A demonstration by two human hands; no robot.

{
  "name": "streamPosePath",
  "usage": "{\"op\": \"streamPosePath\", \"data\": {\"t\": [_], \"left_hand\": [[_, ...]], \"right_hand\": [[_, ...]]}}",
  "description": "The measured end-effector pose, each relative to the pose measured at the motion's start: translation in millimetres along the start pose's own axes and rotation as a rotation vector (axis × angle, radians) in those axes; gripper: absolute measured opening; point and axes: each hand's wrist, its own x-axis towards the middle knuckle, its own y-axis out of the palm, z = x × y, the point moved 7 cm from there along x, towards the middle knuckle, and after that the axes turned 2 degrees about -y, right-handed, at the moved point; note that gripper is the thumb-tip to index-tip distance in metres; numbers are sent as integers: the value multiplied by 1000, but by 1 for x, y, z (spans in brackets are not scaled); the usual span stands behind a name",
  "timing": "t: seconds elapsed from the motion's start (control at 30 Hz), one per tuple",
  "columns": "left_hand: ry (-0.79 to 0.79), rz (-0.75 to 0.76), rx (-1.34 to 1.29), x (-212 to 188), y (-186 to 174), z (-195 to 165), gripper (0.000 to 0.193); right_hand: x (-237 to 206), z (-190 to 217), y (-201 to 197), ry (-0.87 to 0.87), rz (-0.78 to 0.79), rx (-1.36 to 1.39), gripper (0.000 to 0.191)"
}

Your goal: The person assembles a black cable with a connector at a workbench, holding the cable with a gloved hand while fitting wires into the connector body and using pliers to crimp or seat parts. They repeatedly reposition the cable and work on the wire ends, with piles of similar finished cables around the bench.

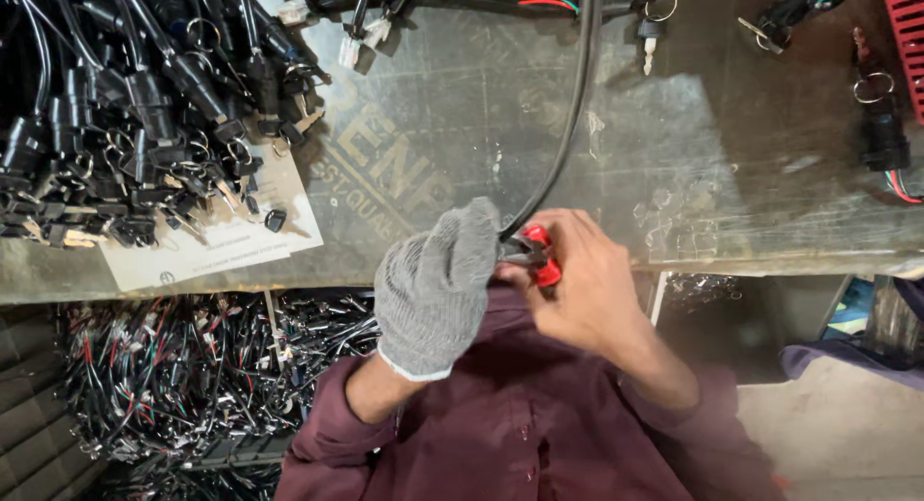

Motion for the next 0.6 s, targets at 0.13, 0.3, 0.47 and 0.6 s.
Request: {"op": "streamPosePath", "data": {"t": [0.13,0.3,0.47,0.6], "left_hand": [[-123,77,-442,2,-4,3,72],[-222,492,-1421,-8,8,-3,68],[-348,467,-1431,-11,6,-1,66],[-238,155,-741,-1,-10,10,64]], "right_hand": [[12,-6,-1,76,24,-94,35],[25,1,-5,-358,-116,166,42],[36,-9,5,-317,-37,221,42],[33,-2,1,-249,-54,95,34]]}}
